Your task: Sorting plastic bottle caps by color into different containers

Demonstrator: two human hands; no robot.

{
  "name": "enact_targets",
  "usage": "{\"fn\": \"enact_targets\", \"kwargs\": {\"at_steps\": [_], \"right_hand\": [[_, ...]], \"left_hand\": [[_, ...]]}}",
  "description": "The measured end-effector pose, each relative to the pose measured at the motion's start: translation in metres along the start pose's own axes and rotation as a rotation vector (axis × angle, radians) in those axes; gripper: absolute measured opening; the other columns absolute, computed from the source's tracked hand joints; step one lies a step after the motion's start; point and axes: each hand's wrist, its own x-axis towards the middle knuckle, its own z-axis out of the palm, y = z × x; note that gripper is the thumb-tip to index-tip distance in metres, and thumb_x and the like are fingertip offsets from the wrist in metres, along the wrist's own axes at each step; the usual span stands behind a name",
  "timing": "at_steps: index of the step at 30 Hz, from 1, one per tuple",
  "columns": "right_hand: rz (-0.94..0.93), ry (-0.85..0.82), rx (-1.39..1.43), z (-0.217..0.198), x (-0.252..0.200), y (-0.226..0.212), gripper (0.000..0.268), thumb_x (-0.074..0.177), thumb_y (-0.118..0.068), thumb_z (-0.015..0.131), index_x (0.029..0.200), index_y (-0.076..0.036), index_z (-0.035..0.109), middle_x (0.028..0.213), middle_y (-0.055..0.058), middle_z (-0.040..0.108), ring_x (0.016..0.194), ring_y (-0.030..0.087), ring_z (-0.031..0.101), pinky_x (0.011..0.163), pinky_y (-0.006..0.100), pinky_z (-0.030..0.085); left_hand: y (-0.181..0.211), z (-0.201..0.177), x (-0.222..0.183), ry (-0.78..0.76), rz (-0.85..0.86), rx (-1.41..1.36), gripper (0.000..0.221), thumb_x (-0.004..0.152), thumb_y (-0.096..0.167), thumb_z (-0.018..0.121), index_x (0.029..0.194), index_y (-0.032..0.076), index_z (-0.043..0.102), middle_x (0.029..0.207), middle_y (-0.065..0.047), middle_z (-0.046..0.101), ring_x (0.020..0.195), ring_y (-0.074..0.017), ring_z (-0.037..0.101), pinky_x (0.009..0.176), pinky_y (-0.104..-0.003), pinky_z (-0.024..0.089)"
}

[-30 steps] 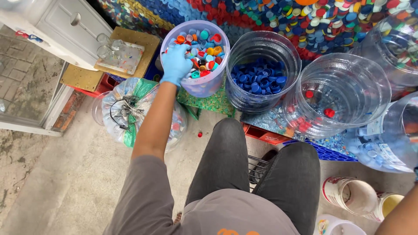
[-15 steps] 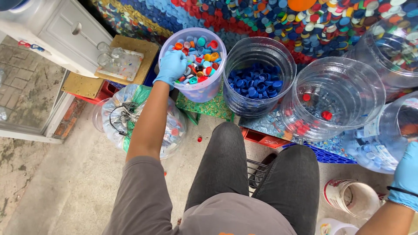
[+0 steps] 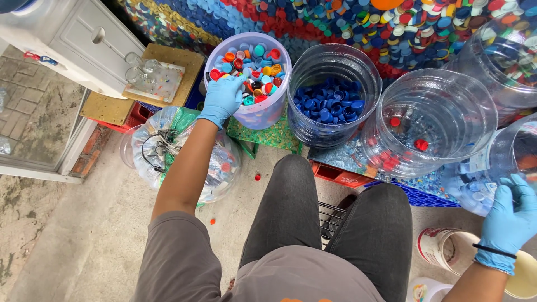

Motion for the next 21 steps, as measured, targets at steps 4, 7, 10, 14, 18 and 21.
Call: {"fn": "enact_targets", "kwargs": {"at_steps": [4,7,10,14,18,21], "right_hand": [[-0.002,-0.016,0.025,0.006,-0.003,-0.011,0.025,0.122,0.01,0.058,0.147,0.009,0.064,0.13,0.018,0.066,0.121,0.024,0.06,0.113,0.039,0.05],[0.029,-0.015,0.057,0.01,-0.005,-0.018,0.026,0.122,0.009,0.058,0.147,0.008,0.063,0.13,0.017,0.066,0.119,0.022,0.061,0.11,0.036,0.051],[0.043,-0.019,0.077,0.015,-0.007,-0.033,0.027,0.121,0.01,0.058,0.148,0.008,0.062,0.132,0.018,0.066,0.119,0.022,0.06,0.11,0.036,0.051],[0.081,-0.065,0.155,0.035,-0.002,-0.09,0.029,0.116,0.009,0.06,0.145,0.005,0.062,0.128,0.016,0.065,0.116,0.02,0.061,0.112,0.034,0.051],[0.122,-0.226,0.179,0.078,0.009,-0.18,0.032,0.108,0.001,0.065,0.14,0.001,0.063,0.128,0.013,0.066,0.115,0.02,0.062,0.108,0.033,0.05],[0.22,-0.427,0.409,0.123,0.014,-0.232,0.038,0.101,-0.002,0.06,0.139,0.001,0.058,0.122,0.017,0.07,0.111,0.02,0.067,0.104,0.033,0.055]], "left_hand": [[-0.008,0.017,0.002,-0.134,-0.024,0.037,0.04,0.096,0.029,0.059,0.135,0.019,0.064,0.11,-0.012,0.072,0.098,-0.0396,0.066,0.067,-0.057,0.047],[-0.012,0.023,0.004,-0.199,-0.062,0.032,0.045,0.091,0.032,0.066,0.134,0.021,0.065,0.113,-0.01,0.074,0.103,-0.0386,0.067,0.075,-0.057,0.045],[-0.011,0.014,0.004,-0.152,-0.085,-0.002,0.038,0.086,0.034,0.071,0.122,0.022,0.069,0.104,-0.01,0.074,0.098,-0.0378,0.067,0.076,-0.056,0.043],[-0.004,-0.004,0.003,0.054,-0.073,-0.155,0.04,0.089,0.041,0.075,0.123,0.021,0.07,0.11,-0.002,0.076,0.104,-0.0306,0.068,0.085,-0.049,0.039],[0.088,-0.081,0.012,0.131,-0.014,-0.687,0.024,0.09,0.01,0.075,0.114,0.007,0.075,0.09,-0.001,0.07,0.079,-0.0135,0.058,0.077,-0.031,0.053],[0.14,-0.075,0.019,0.167,0.176,-0.638,0.05,0.089,0.029,0.077,0.134,0.012,0.067,0.106,-0.004,0.075,0.087,-0.0211,0.066,0.084,-0.039,0.049]]}}
